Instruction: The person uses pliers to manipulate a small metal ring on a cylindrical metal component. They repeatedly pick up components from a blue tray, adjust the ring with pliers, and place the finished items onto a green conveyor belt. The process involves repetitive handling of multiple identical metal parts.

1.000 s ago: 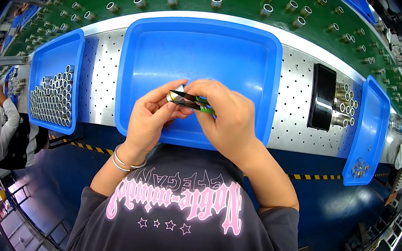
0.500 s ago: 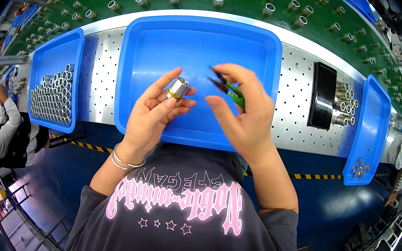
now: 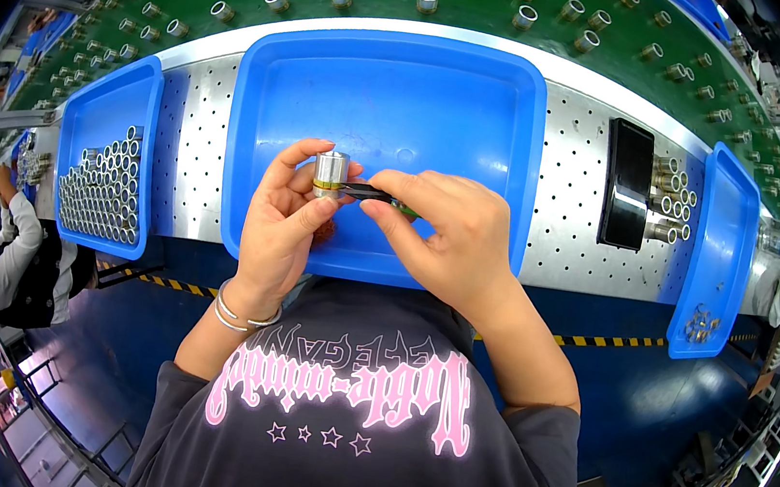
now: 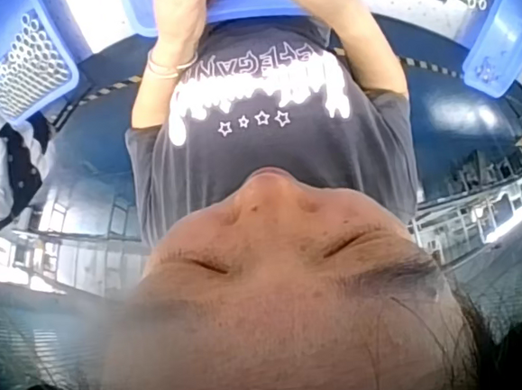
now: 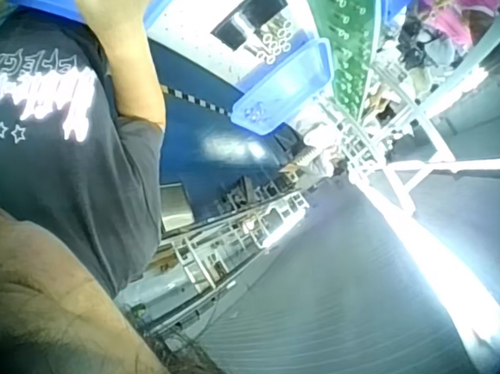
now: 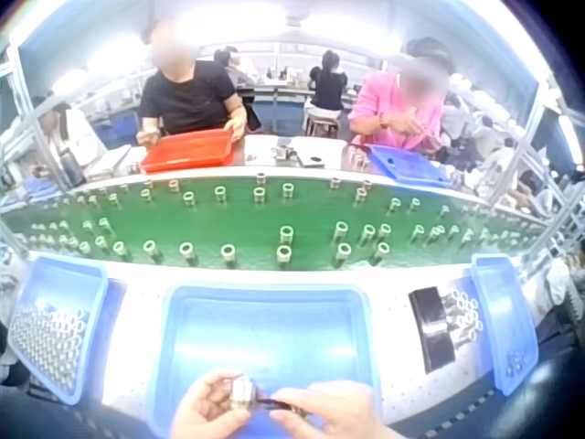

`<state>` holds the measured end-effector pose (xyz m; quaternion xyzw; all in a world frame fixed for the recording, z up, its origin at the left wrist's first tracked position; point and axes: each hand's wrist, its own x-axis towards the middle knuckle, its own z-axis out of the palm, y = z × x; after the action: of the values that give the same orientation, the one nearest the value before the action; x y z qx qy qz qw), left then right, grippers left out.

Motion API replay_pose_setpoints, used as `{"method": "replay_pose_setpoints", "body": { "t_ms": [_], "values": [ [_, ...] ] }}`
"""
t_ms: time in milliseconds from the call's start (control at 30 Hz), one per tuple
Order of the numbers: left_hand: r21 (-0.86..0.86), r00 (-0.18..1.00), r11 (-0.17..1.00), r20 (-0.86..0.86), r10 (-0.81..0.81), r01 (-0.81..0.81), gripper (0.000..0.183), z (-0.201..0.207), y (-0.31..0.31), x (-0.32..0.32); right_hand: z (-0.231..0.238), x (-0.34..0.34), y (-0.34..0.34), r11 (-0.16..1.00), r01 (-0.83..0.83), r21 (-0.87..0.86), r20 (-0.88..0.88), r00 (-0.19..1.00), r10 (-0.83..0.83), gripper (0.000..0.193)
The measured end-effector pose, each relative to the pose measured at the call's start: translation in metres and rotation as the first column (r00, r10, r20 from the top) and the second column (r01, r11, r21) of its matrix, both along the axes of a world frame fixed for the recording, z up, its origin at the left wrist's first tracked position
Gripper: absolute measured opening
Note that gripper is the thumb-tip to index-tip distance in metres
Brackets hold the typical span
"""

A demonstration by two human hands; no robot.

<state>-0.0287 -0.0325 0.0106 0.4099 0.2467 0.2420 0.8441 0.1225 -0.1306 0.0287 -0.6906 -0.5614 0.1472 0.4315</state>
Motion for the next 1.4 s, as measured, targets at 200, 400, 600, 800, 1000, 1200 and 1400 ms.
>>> {"method": "replay_pose_setpoints", "body": {
  "t_ms": [200, 400, 600, 800, 1000, 1200, 1400],
  "values": [
    [0.086, 0.999, 0.996, -0.043, 0.004, -0.001, 0.047, -0.0014, -0.0019, 0.0002, -0.0018, -0.0006, 0.0011, 1.000, 0.005, 0.011, -0.023, 1.000, -0.005, 0.012],
    [0.101, 0.998, 0.995, -0.058, 0.003, 0.002, 0.047, -0.0004, -0.0016, 0.0010, -0.0029, 0.0002, 0.0015, 1.000, -0.001, 0.022, -0.021, 1.000, 0.002, 0.011],
    [0.099, 0.998, 0.995, -0.056, -0.003, 0.009, 0.047, -0.0009, -0.0016, 0.0015, -0.0048, 0.0004, 0.0011, 1.000, 0.004, 0.028, -0.020, 1.000, -0.004, 0.010],
    [0.110, 0.999, 0.994, -0.045, 0.012, -0.007, 0.048, -0.0034, -0.0022, 0.0025, -0.0060, 0.0016, 0.0014, 0.999, 0.009, 0.040, -0.021, 1.000, -0.008, 0.011],
    [0.077, 0.998, 0.997, -0.068, -0.017, 0.022, 0.050, -0.0008, -0.0012, 0.0013, -0.0018, 0.0013, 0.0010, 1.000, 0.004, 0.008, -0.058, 0.998, -0.004, 0.012],
    [0.044, 0.999, 0.998, -0.035, -0.036, 0.038, 0.049, -0.0010, 0.0004, 0.0008, -0.0035, 0.0015, 0.0013, 1.000, -0.002, 0.015, -0.055, 0.998, 0.003, 0.012],
    [0.095, 0.998, 0.995, -0.056, -0.016, 0.021, 0.051, -0.0023, -0.0019, 0.0028, -0.0044, 0.0015, 0.0013, 1.000, -0.002, 0.022, -0.062, 0.998, 0.003, 0.011]
  ]
}}
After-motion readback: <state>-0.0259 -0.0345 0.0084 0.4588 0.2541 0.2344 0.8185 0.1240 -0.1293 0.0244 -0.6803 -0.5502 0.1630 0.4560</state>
